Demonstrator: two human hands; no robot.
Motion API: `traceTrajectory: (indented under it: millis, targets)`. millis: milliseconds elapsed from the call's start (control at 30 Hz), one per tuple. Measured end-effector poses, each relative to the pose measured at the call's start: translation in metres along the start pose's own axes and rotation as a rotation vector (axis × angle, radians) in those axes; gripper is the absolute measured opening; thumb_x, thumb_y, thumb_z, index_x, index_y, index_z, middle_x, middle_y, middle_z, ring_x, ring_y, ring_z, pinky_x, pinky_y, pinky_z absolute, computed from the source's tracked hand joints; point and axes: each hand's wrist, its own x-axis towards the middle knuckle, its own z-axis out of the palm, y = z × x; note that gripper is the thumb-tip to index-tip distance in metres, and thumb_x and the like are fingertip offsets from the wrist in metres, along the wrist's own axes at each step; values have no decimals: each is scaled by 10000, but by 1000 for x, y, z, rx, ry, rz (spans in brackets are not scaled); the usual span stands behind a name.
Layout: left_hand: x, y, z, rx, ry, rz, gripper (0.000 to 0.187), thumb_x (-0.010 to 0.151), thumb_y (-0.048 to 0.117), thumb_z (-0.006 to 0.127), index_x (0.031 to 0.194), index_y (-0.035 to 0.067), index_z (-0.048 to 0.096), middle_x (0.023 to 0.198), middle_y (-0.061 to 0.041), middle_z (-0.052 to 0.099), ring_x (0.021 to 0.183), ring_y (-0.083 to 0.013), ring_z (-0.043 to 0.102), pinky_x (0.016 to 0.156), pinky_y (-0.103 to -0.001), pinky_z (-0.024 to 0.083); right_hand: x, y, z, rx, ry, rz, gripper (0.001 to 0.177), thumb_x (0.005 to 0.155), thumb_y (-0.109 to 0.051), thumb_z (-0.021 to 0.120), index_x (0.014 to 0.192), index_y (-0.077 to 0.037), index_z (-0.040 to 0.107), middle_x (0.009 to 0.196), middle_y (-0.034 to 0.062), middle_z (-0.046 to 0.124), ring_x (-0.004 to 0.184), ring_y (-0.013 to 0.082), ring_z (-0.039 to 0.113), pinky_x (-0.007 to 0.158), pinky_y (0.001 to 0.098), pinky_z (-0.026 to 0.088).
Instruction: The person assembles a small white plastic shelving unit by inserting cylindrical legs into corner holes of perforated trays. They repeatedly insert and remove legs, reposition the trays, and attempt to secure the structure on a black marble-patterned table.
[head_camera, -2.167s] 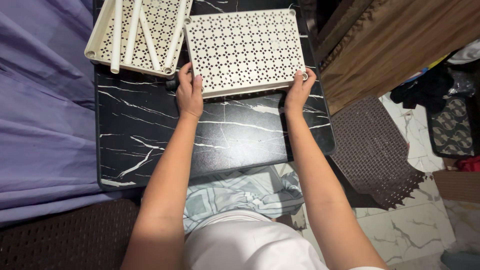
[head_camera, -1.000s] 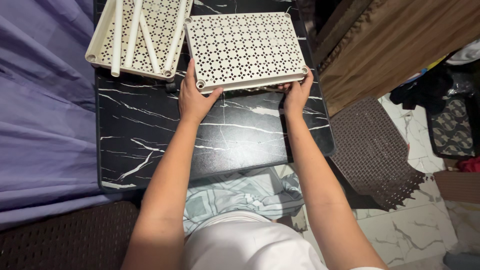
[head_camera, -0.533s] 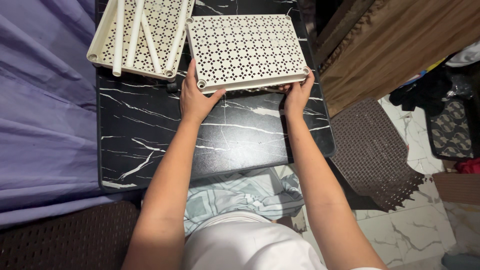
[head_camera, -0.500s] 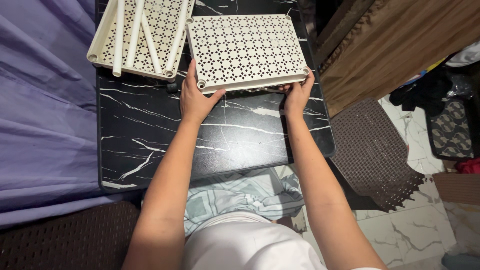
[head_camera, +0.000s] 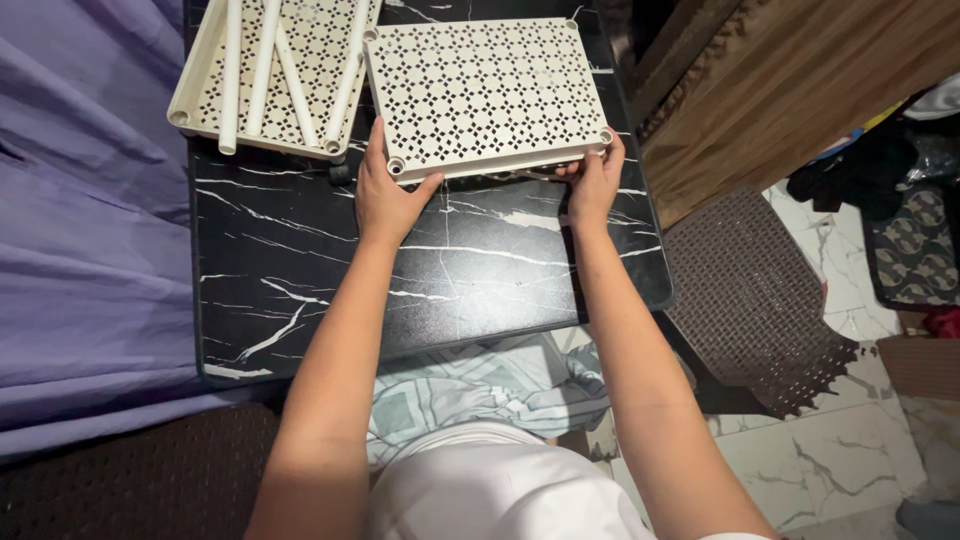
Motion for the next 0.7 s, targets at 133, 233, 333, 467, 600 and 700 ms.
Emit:
traceTrajectory:
  millis: [133, 233, 333, 467, 600, 700]
  targets:
    - [0, 1, -1, -2, 26, 34, 1138, 754, 374, 959, 1615, 169, 243, 1562, -177, 492, 1378, -377, 522, 1121, -463, 449, 0, -2, 2, -10, -2, 4, 387, 1044, -17, 447, 1425, -60, 400, 957, 77, 587, 700, 120, 557, 667, 322, 577]
    - [-1, 3, -1, 0, 19, 16, 1130, 756, 365, 960, 1612, 165, 249, 1550, -185, 499, 1371, -380, 528, 1113, -466, 450, 0, -3, 2, -39, 9, 16, 392, 1039, -11, 443, 1426, -59, 404, 935, 80, 584, 690, 119, 561, 657, 315, 578]
    - [-1, 3, -1, -10, 13, -3, 1126, 756, 351, 958, 1614, 167, 254, 1540, -185, 507, 1367, -374, 538, 1121, -463, 452, 1, -4, 3, -11, 6, 27, 375, 1044, -11, 440, 1414, -58, 402, 937, 75, 587, 683, 118, 563, 650, 311, 577]
    - [0, 1, 0, -20, 23, 23, 1121, 765, 338, 958, 1618, 166, 251, 1547, -187, 507, 1376, -376, 538, 1131, -460, 450, 3, -2, 3, -31, 23, 25, 383, 1025, 2, 433, 1404, -47, 409, 952, 75, 607, 674, 117, 561, 640, 303, 565]
    - [-1, -5, 3, -24, 47, 75, 1107, 789, 317, 955, 1618, 153, 240, 1557, -202, 488, 1386, -389, 527, 1139, -461, 444, 3, 3, -3, 10, -20, 6, 372, 1041, 21, 438, 1411, -20, 415, 920, 93, 587, 676, 131, 567, 652, 306, 561]
    - [-1, -7, 3, -29, 88, 124, 1060, 834, 274, 940, 1637, 167, 255, 1575, -199, 492, 1401, -392, 525, 1161, -459, 440, 5, 4, -3, -16, -34, 0, 404, 1027, 40, 423, 1426, -19, 415, 903, 92, 576, 673, 126, 572, 653, 300, 569]
